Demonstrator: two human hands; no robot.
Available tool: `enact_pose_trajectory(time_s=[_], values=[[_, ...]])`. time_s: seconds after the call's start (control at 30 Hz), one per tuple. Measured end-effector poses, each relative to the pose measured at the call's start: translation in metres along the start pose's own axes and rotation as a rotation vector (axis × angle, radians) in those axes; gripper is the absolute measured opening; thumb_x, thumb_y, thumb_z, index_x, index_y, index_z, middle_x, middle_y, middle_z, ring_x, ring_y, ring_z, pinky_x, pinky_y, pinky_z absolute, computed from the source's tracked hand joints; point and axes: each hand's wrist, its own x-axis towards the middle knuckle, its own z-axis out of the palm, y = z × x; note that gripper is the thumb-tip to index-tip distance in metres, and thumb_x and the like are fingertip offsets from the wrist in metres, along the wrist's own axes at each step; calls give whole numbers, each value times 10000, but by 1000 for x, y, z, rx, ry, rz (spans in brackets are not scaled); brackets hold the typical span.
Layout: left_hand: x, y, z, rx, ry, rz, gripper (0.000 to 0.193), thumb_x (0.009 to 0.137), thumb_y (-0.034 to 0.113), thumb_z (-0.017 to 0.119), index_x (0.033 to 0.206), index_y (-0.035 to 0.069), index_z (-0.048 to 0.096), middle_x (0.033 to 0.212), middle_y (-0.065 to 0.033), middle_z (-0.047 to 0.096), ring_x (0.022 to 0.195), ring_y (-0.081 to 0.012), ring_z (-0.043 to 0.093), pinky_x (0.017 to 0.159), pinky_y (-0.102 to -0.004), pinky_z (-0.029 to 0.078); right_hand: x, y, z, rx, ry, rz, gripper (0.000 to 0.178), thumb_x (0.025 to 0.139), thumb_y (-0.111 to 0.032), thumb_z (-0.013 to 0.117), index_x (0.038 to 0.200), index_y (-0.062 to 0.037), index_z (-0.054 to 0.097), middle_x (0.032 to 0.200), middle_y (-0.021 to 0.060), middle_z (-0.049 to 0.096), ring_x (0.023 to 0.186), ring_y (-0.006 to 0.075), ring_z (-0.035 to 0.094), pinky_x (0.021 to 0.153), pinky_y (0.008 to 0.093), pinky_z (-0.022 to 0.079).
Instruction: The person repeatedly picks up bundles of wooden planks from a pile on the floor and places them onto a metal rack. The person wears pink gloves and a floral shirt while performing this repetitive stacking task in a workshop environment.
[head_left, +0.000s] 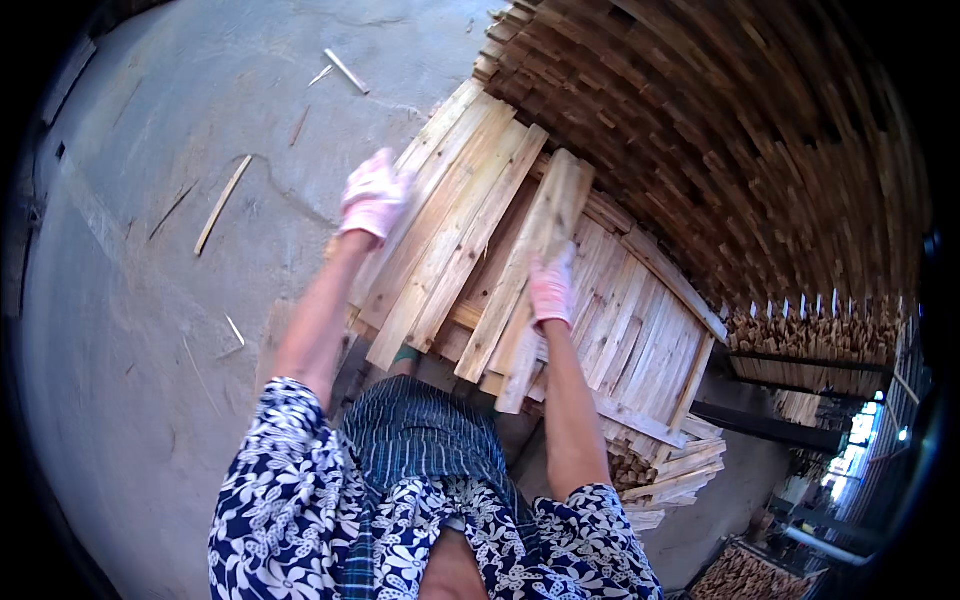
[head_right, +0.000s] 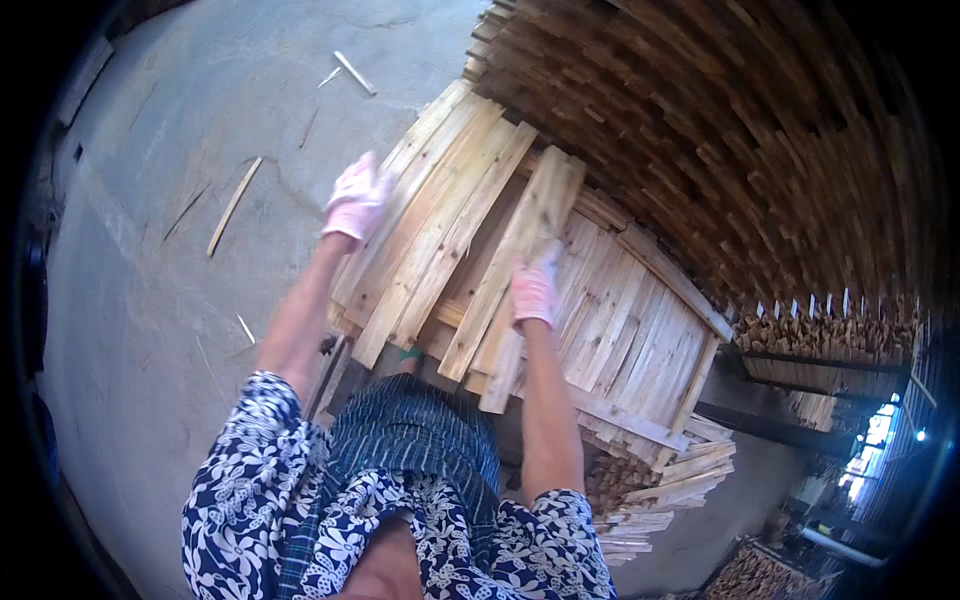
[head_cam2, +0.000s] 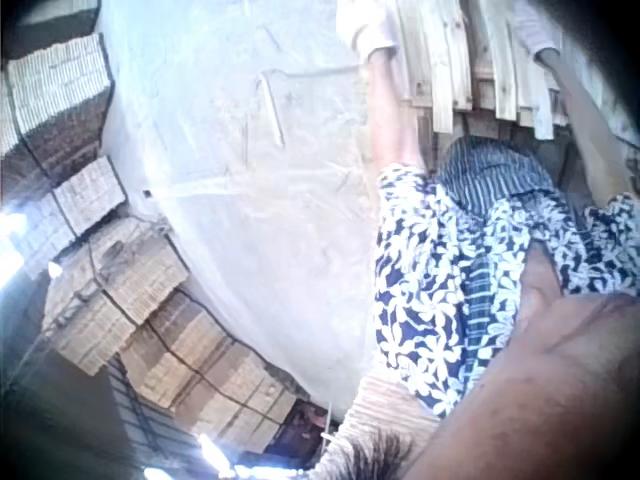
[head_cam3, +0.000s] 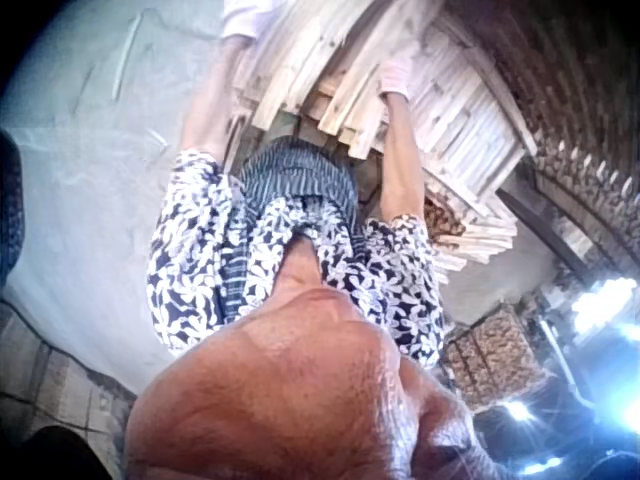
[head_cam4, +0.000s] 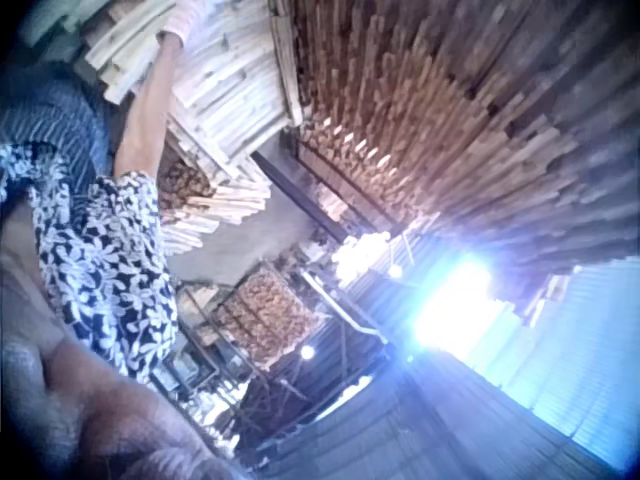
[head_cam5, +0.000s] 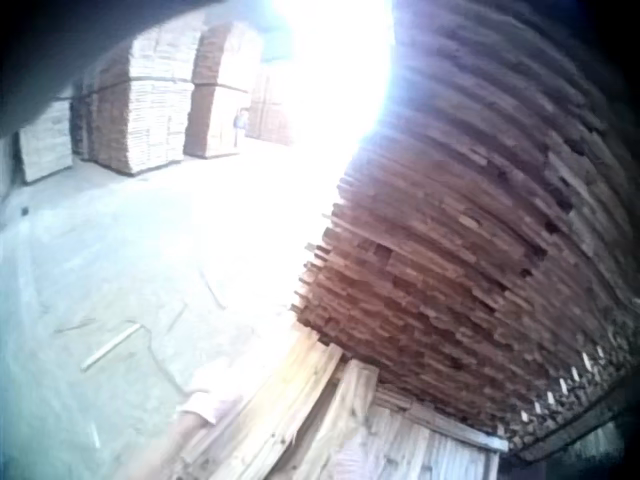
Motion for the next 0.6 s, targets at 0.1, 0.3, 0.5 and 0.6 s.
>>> enact_pose_trajectory(time_s=[0.1, 0.3, 0.5, 0.6], values=[[24, -61, 24, -2, -376, -225, 753, 1033, 616, 307, 1540, 63, 357, 1468, -257, 525, 1369, -402, 502, 1132, -463, 392, -5, -64, 29, 10, -54, 55, 937, 954, -517, 578, 1600, 0, 138, 1366, 386, 536, 1278, 499, 539, 1078, 502, 444], [12, -44, 17, 8, -389, -257, 766, 1038, 621, 280, 1579, 79, 299, 1485, -247, 513, 1368, -392, 508, 1134, -460, 394, 14, -1, 17, 224, 27, -94, 1004, 971, -546, 584, 1594, 58, 78, 1464, 351, 474, 1354, 436, 504, 1139, 406, 380], [11, -36, 2, -17, -441, -313, 765, 1037, 622, 293, 1609, 116, 242, 1471, -250, 527, 1358, -407, 514, 1133, -454, 392, 41, 25, 7, 121, 35, 205, 827, 1030, -481, 500, 1602, 12, 164, 1541, 327, 394, 1439, 387, 414, 1186, 372, 324], [11, -28, 4, 4, -450, -337, 770, 1038, 615, 303, 1620, 119, 216, 1485, -254, 511, 1371, -405, 500, 1138, -450, 380, 23, 8, 46, 556, 135, -34, 643, 1036, -353, 506, 1541, -1, 318, 1543, 279, 400, 1439, 393, 389, 1183, 411, 335]])
